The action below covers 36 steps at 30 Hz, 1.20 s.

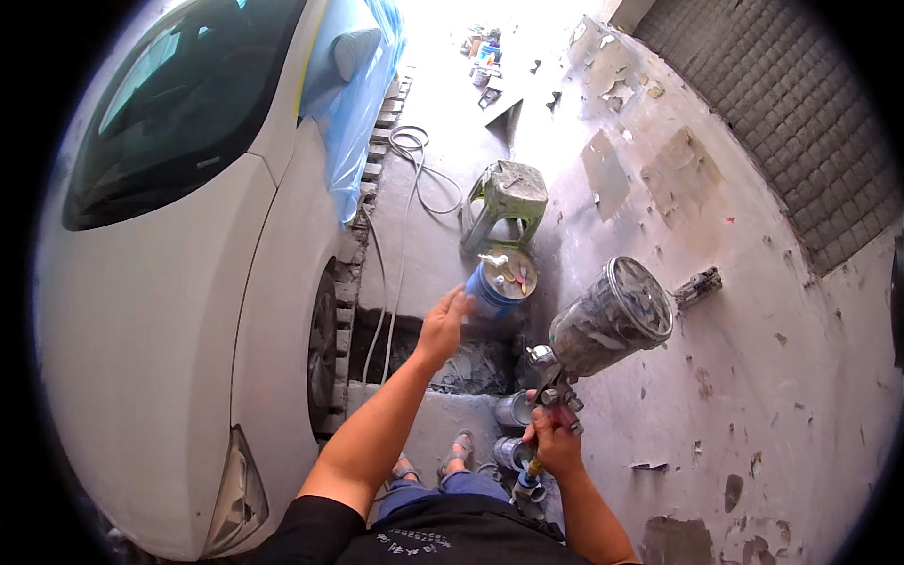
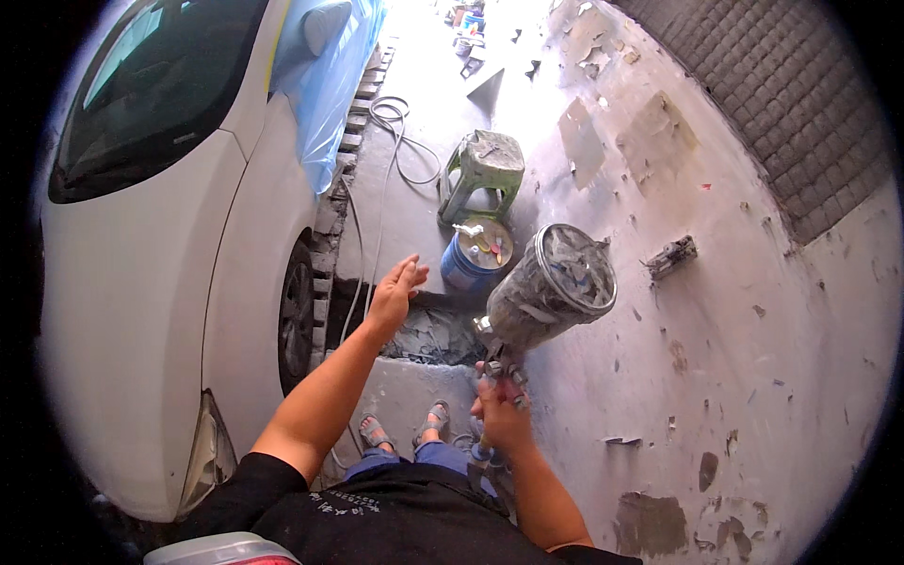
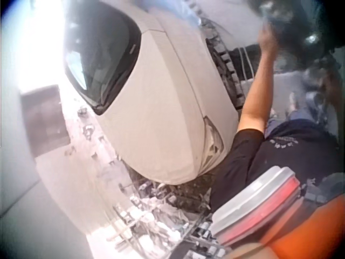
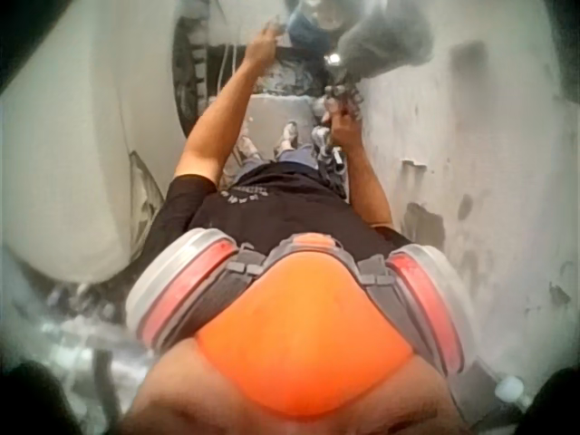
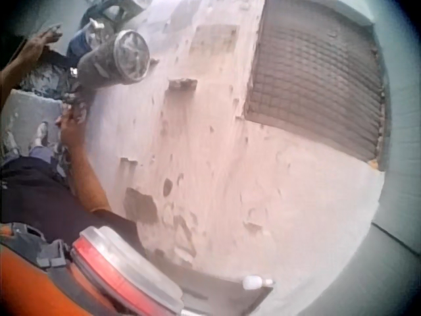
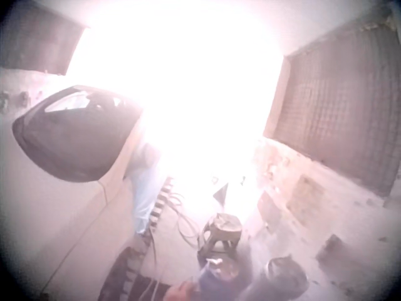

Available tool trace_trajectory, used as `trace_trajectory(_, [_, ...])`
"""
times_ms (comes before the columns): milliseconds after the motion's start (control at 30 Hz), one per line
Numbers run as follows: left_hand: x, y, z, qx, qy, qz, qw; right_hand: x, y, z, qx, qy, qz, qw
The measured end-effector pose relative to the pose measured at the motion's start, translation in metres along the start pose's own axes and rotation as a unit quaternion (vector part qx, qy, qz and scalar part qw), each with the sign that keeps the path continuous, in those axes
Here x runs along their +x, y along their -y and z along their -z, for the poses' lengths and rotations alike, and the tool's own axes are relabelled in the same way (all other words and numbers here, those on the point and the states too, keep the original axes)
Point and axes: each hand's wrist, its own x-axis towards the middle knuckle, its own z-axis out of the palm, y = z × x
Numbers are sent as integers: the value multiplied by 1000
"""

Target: The person prepares paint by pouring a white liquid from a bucket into a funnel and then into a spray gun cup. They then walk to a white car and spray paint the hood, which is partially covered with blue plastic sheeting and masking tape.

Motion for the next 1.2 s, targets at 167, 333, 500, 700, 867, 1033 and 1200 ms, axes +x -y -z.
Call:
trace_trajectory(167, [28, -25, -4, -51, 108, 116, 986, -16, -5, 3, -10, 15, -28, 999])
trace_trajectory(333, [49, -21, 8, -59, 152, 166, 973, -26, -2, 7, -56, 40, 6, 998])
trace_trajectory(500, [55, -5, 7, -79, 185, 203, 958, -30, -2, 6, -18, 38, -5, 999])
trace_trajectory(700, [45, 11, -5, -104, 174, 207, 957, -31, -10, 10, -36, 33, 4, 999])
trace_trajectory(867, [7, 47, -18, -21, 60, 165, 984, -29, -2, 5, 20, -28, -16, 999])
trace_trajectory(1033, [-85, 62, -58, 106, -107, -55, 987, -21, -18, 14, -6, -59, 1, 998])
trace_trajectory(1200, [-133, 21, -72, 73, -30, -46, 996, -20, -12, 13, 21, -53, -11, 998])
